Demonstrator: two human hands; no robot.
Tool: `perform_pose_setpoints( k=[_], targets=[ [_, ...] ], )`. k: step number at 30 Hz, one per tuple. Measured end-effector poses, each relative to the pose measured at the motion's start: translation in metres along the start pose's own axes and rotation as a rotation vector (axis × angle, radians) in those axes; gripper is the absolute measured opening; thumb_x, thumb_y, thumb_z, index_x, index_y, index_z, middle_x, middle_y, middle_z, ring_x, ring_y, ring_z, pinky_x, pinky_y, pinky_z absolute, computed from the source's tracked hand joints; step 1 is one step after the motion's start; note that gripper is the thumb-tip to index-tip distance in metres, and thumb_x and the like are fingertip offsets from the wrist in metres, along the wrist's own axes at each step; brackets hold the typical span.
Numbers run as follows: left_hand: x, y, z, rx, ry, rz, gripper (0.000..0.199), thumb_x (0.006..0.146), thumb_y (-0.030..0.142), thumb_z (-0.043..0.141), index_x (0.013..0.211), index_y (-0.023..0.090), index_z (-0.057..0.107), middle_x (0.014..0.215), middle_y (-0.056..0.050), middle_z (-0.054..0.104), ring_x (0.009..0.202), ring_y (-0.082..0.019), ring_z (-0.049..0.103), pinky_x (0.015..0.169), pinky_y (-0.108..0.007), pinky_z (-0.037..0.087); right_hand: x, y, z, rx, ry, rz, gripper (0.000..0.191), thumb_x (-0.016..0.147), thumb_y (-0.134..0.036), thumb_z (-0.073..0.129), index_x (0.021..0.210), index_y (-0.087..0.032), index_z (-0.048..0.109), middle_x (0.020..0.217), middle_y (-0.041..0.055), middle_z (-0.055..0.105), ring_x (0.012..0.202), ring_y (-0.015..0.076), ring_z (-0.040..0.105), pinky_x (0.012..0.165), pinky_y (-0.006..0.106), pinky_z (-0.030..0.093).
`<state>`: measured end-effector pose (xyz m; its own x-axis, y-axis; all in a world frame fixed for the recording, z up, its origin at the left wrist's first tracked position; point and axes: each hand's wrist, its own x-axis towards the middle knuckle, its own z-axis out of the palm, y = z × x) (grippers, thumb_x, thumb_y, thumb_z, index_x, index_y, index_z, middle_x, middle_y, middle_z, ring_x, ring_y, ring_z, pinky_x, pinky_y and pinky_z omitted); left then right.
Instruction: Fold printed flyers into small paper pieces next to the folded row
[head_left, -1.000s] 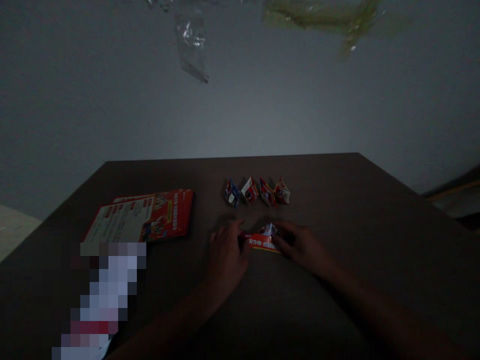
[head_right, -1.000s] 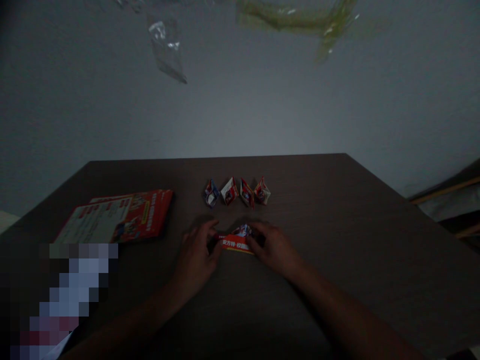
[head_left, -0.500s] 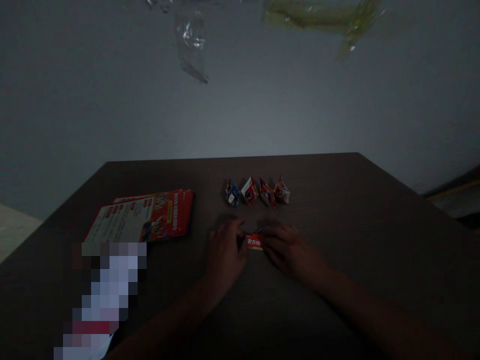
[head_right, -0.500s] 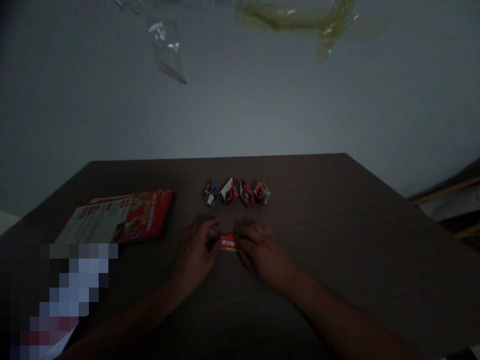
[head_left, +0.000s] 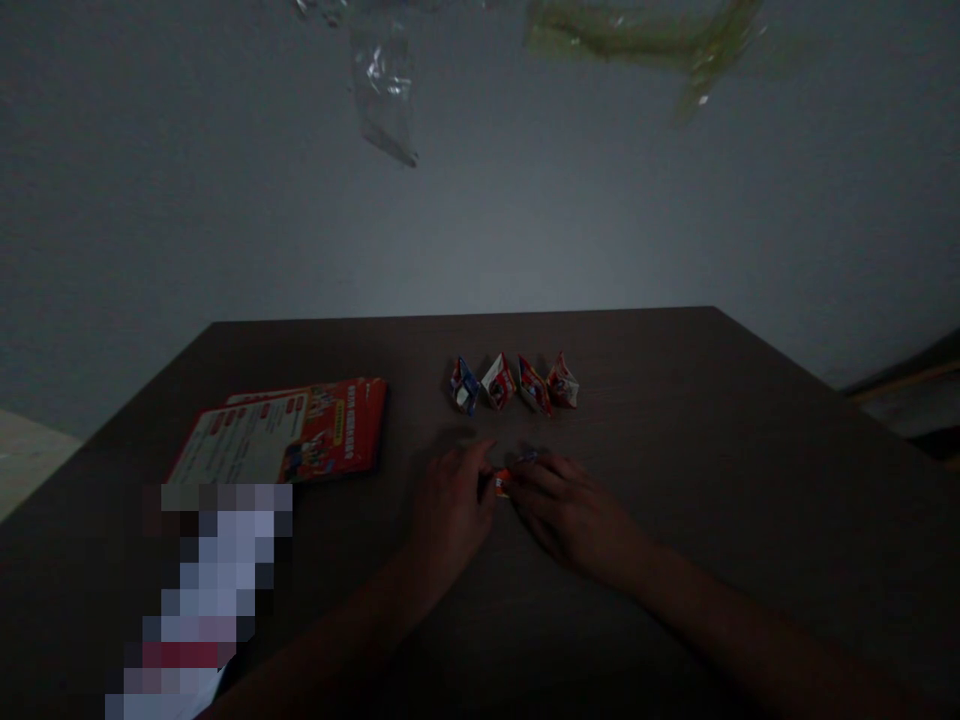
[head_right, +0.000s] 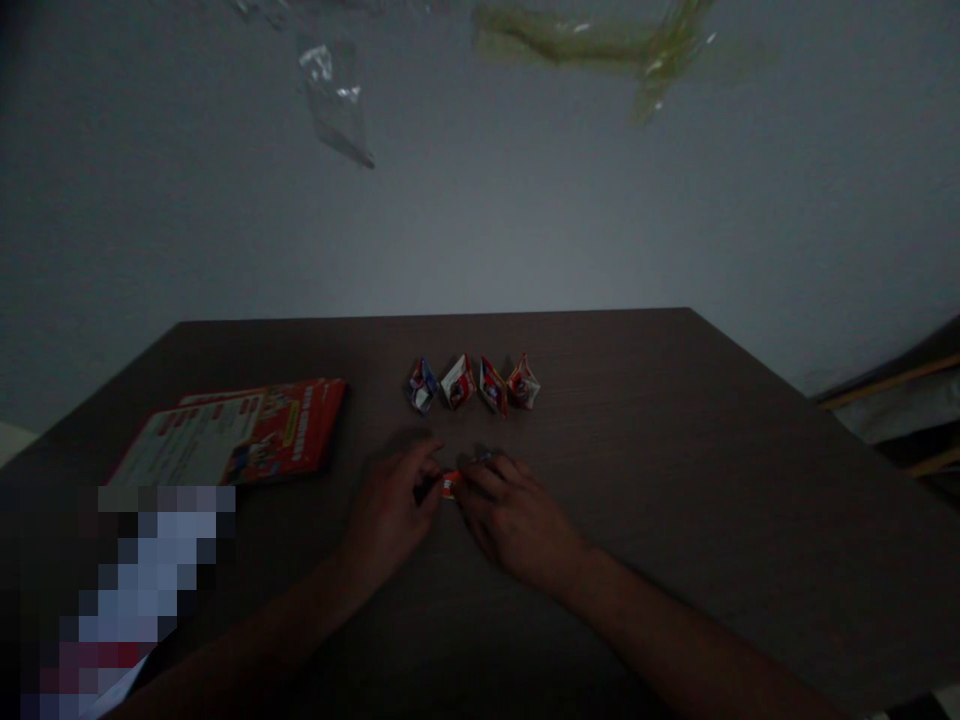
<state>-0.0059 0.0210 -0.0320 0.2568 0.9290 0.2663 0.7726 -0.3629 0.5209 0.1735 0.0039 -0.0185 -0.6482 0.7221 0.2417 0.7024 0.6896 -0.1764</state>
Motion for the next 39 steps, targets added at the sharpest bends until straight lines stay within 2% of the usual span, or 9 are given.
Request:
perform_pose_setpoints(
  k=[7,14,21,27,34,39],
  targets=[
    [-0.001,-0.001,-0.002,0.053,-0.037,0.068,0.037,0.080,0.012,0.054,0.116,0.021,0.051,0.098,-0.006,0.067,0.094,-0.022,0.061,0.082,-0.036,0.048,0.000,-0.001,0.004,0.007,0.017,0.014,0.030,0.090,-0.022,0.049,0.118,-0.020,0.057,0.116,0.0076,0.060,0.102,0.0229,0.051,0.088,0.040,0.046],
    [0.001,0.002,-0.011,0.147,-0.199,0.092,0.033,0.084,0.016,0.050,0.116,0.024,0.051,0.095,-0.004,0.070,0.082,-0.021,0.067,0.068,-0.030,0.049,0.001,0.002,0.004,0.011,0.005,0.015,0.032,0.088,-0.017,0.052,0.118,-0.024,0.057,0.114,0.0049,0.060,0.101,0.0214,0.052,0.087,0.037,0.048],
    [-0.002,0.003,-0.013,0.242,-0.248,0.142,0.039,0.084,0.014,0.046,0.121,0.025,0.047,0.092,-0.006,0.071,0.077,-0.023,0.068,0.062,-0.030,0.048,0.002,0.003,0.005,0.044,-0.010,0.011,0.038,0.087,-0.015,0.051,0.124,-0.025,0.054,0.117,0.0046,0.059,0.104,0.0234,0.051,0.088,0.040,0.047],
    [-0.005,0.007,-0.019,0.270,-0.271,0.164,0.046,0.081,0.015,0.046,0.126,0.024,0.043,0.087,-0.007,0.071,0.073,-0.025,0.067,0.061,-0.032,0.048,0.004,0.002,0.005,0.059,0.011,0.019,0.034,0.089,-0.015,0.047,0.121,-0.022,0.056,0.116,0.0052,0.061,0.102,0.0226,0.052,0.090,0.039,0.046],
    [-0.004,0.006,-0.022,0.248,-0.289,0.098,0.049,0.080,0.014,0.047,0.127,0.025,0.043,0.088,-0.005,0.070,0.074,-0.023,0.067,0.065,-0.032,0.048,0.003,0.003,0.005,0.012,-0.032,0.019,0.043,0.087,-0.014,0.052,0.129,-0.023,0.049,0.122,0.0046,0.058,0.105,0.0242,0.050,0.090,0.039,0.046],
    [-0.001,0.003,-0.022,0.133,-0.277,-0.013,0.047,0.078,0.014,0.052,0.123,0.026,0.046,0.097,-0.002,0.070,0.086,-0.021,0.065,0.075,-0.032,0.047,0.000,0.003,0.006,-0.047,-0.057,-0.009,0.046,0.086,-0.016,0.052,0.131,-0.026,0.048,0.124,0.0051,0.055,0.105,0.0244,0.049,0.088,0.039,0.047]
  ],
)
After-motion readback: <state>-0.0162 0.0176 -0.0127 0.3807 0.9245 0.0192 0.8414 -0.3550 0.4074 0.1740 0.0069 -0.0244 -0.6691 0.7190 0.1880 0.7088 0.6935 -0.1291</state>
